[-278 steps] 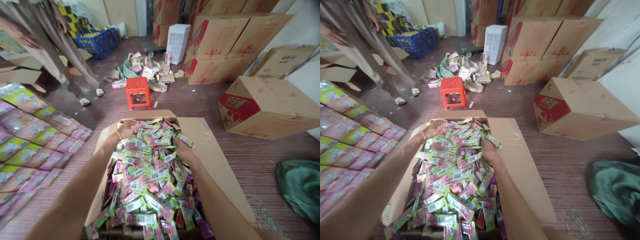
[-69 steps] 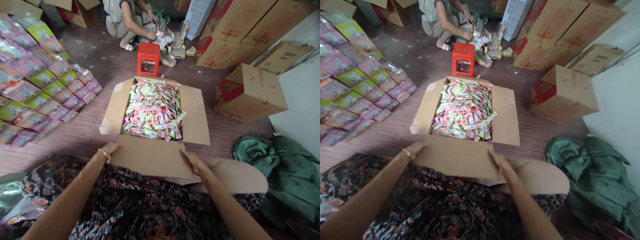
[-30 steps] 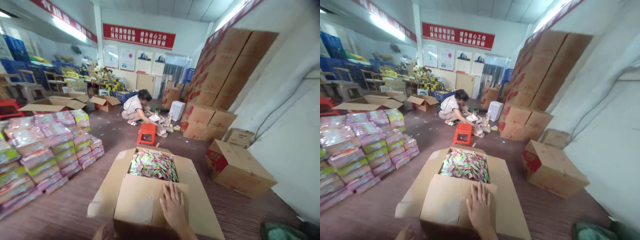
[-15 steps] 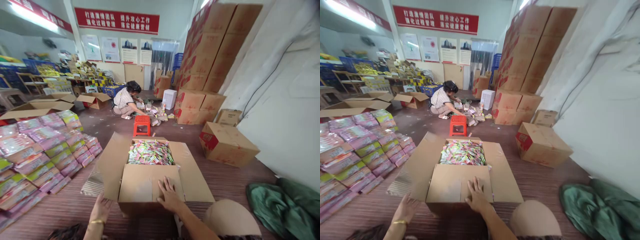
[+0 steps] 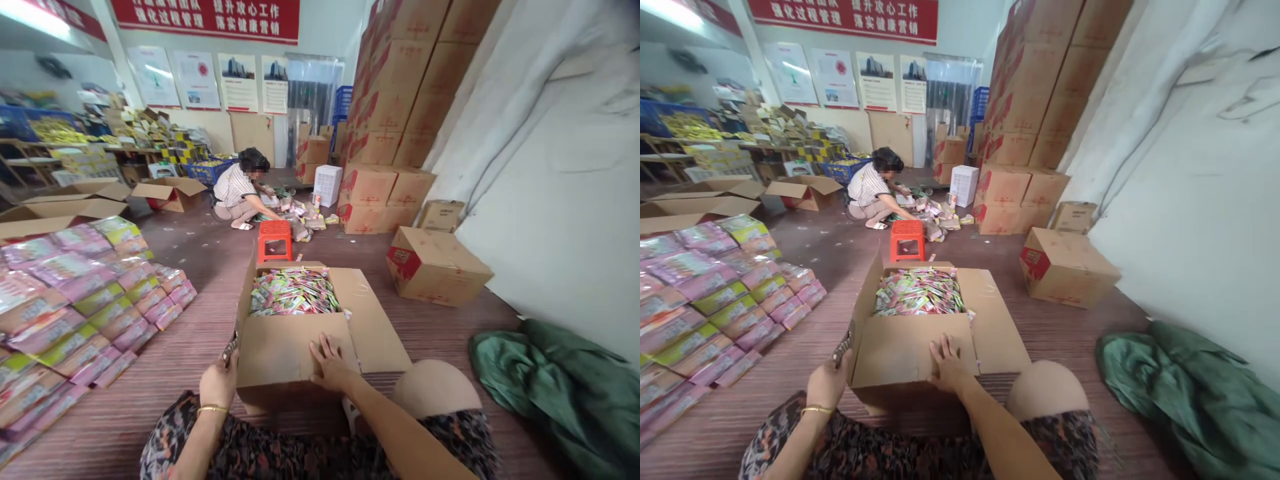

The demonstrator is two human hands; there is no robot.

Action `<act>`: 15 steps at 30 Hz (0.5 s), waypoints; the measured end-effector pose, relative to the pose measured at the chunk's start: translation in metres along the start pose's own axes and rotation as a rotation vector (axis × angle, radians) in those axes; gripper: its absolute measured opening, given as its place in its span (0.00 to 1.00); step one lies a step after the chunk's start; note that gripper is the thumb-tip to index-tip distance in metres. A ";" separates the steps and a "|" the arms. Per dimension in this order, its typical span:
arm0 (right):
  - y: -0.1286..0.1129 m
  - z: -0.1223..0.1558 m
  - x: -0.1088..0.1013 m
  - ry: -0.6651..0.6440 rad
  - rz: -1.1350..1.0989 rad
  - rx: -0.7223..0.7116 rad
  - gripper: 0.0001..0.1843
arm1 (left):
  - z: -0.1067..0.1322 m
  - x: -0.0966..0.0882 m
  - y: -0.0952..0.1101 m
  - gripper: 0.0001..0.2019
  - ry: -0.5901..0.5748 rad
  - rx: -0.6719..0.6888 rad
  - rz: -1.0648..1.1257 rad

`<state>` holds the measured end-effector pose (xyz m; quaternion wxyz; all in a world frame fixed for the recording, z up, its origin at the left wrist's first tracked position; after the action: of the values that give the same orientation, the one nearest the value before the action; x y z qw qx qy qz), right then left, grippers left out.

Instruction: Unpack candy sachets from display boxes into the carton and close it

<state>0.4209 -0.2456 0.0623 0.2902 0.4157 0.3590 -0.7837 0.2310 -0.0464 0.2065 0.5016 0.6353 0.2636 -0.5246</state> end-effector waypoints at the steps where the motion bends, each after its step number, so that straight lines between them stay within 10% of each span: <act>1: 0.000 -0.001 -0.001 -0.006 -0.003 -0.007 0.54 | 0.005 0.001 0.009 0.24 -0.029 0.037 -0.033; 11: 0.009 0.000 -0.008 0.186 -0.130 -0.046 0.46 | 0.003 0.000 0.003 0.22 0.103 0.024 0.149; 15: 0.057 -0.009 -0.035 0.491 -0.309 0.317 0.40 | -0.006 -0.011 -0.006 0.17 0.140 -0.143 0.295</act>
<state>0.4847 -0.2652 0.0708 0.0044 0.5729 0.3508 -0.7408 0.2251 -0.0371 0.2143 0.5975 0.6648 0.2386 -0.3795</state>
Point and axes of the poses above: each hand's wrist, its own z-axis away from the middle knuckle, its own x-axis out of the palm, y = z × x, the point moved 5 cm from there along -z, towards the middle knuckle, and after that the axes turned 8 degrees about z, right-handed, at the moved point
